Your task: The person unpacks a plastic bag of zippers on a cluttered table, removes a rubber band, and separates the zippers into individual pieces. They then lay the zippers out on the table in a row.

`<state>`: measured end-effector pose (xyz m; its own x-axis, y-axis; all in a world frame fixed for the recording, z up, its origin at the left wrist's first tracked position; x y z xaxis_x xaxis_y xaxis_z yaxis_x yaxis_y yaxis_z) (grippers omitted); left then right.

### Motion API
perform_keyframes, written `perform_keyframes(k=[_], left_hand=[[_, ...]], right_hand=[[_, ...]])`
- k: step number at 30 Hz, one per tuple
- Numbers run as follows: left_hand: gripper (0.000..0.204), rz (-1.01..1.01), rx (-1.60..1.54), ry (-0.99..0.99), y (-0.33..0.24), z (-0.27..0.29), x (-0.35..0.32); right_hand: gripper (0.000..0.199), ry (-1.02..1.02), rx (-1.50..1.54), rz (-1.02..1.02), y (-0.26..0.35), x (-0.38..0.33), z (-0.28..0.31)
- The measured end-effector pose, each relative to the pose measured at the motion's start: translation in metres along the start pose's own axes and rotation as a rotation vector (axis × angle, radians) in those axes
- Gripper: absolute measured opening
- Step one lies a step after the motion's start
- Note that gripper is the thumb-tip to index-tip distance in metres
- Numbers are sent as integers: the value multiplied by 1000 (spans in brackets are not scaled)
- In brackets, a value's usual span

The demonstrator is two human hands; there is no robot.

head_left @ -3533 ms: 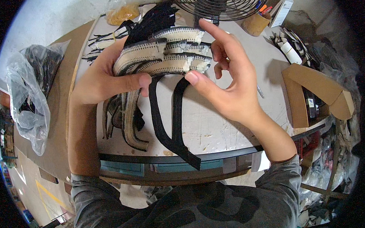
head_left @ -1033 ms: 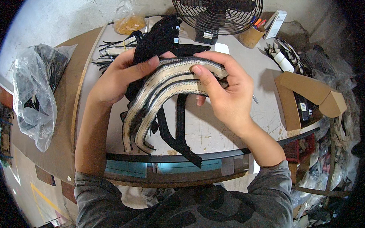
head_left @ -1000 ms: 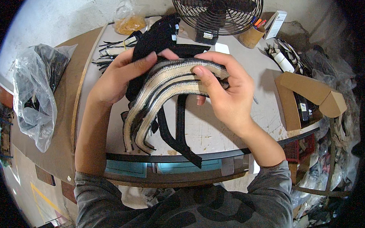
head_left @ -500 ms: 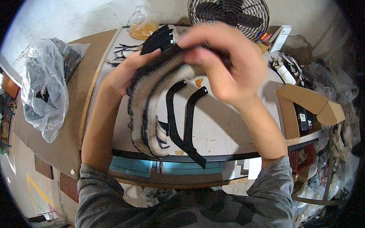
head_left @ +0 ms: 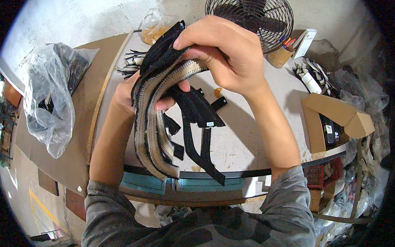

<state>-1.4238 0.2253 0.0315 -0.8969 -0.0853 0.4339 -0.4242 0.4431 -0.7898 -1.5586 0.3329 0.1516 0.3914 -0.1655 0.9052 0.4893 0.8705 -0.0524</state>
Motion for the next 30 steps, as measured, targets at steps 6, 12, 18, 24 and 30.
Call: perform_keyframes(k=[6,12,18,24,30], left_hand=[[60,-58,159,-204,-11,0,2],[49,-96,331,-573,-24,-9,4],[44,-167,461,-713,-37,-10,12],[27,-243,585,-900,-44,-19,10],[28,-285,613,-930,-36,-20,15]], right_hand=[[17,-26,-47,-138,-22,-8,4],[42,-175,-95,-562,-44,-22,9],[17,-332,24,-689,-52,-36,7],[48,126,-146,-415,-12,-20,-33],[36,139,87,-539,-24,-34,-50]])
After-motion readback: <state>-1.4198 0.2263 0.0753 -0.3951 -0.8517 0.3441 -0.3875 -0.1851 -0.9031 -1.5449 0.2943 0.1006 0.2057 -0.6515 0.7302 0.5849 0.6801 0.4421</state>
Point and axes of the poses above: each hand's wrist, its own x-axis towards the middle knuckle, its own z-axis out of the back of the hand, y = z × x, the point moved 5 cm from there along x, towards the middle knuckle, and after that the axes turned 2 degrees about z, right-handed, at the moved point
